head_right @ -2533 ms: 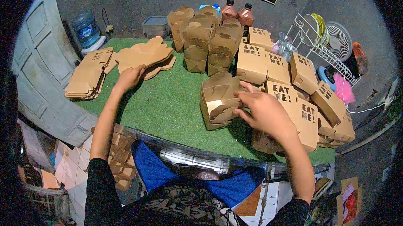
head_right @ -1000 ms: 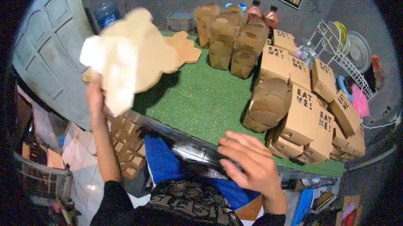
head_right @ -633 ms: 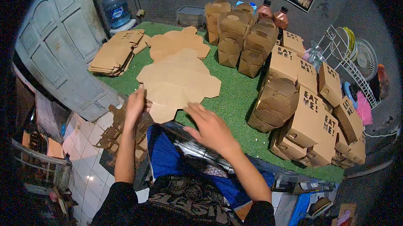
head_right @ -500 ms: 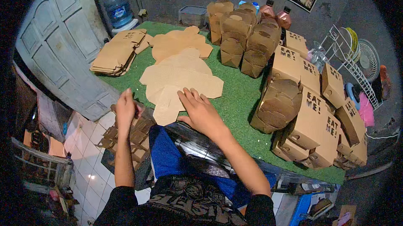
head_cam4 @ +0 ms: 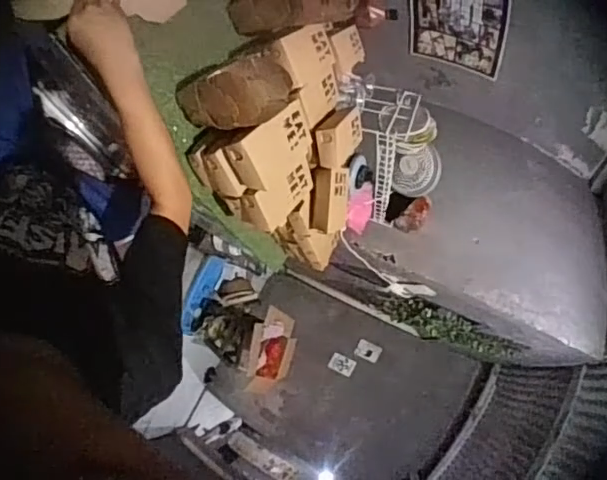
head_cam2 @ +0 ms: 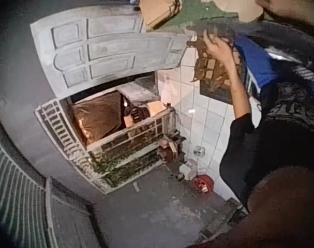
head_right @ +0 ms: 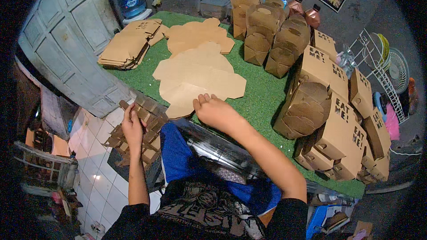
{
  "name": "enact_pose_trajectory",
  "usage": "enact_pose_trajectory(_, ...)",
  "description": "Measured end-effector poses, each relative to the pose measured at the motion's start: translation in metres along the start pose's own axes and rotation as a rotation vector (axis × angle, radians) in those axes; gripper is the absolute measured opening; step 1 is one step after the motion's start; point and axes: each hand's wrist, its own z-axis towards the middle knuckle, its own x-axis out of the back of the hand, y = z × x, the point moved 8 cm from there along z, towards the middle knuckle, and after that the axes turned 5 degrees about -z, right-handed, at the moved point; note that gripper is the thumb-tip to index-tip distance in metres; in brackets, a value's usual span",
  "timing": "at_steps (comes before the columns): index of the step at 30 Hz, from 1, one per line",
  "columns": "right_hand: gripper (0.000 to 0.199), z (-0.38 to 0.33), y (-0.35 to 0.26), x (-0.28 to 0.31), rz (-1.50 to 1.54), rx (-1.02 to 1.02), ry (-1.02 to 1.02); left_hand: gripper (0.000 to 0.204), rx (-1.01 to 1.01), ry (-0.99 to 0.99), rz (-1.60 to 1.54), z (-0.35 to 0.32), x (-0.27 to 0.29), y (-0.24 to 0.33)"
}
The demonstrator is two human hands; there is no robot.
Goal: The recorder folds and assembles several flat cardboard food containers into their final 3D shape.
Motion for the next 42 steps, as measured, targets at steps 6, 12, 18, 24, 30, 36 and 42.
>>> enact_pose_trajectory(6, 0.012, -0.003, 0.027, 0.016, 0.399, -0.105, -0.020, 0.032, 0.012, 0.019, -0.112, -0.003, -0.003, 0.006)
enact_pose_trajectory(12, 0.016, -0.013, 0.080, 0.090, 0.544, -0.284, 0.402, 0.029, -0.553, 0.023, 0.181, -0.007, -0.016, 0.092)
enact_pose_trajectory(18, 0.018, -0.043, 0.114, 0.137, 0.742, -0.401, 0.499, 0.042, -1.059, 0.079, 0.324, -0.006, -0.039, 0.216)
enact_pose_trajectory(24, 0.021, -0.051, 0.115, 0.168, 0.913, -0.299, 0.587, 0.032, -0.925, -0.695, 0.216, 0.014, -0.059, 0.260)
enact_pose_trajectory(30, 0.042, -0.064, 0.099, 0.216, 0.113, -0.474, 0.975, 0.027, -0.511, -0.872, -0.104, 0.011, -0.072, 0.253)
enact_pose_trajectory(36, 0.052, -0.047, 0.020, 0.226, 0.222, -0.391, 0.920, 0.026, -0.457, -0.813, -0.081, -0.001, -0.074, 0.251)
enact_pose_trajectory(42, 0.037, -0.041, -0.001, 0.202, 0.435, -0.311, 0.881, 0.023, -0.670, -0.783, -0.095, -0.034, -0.063, 0.272)
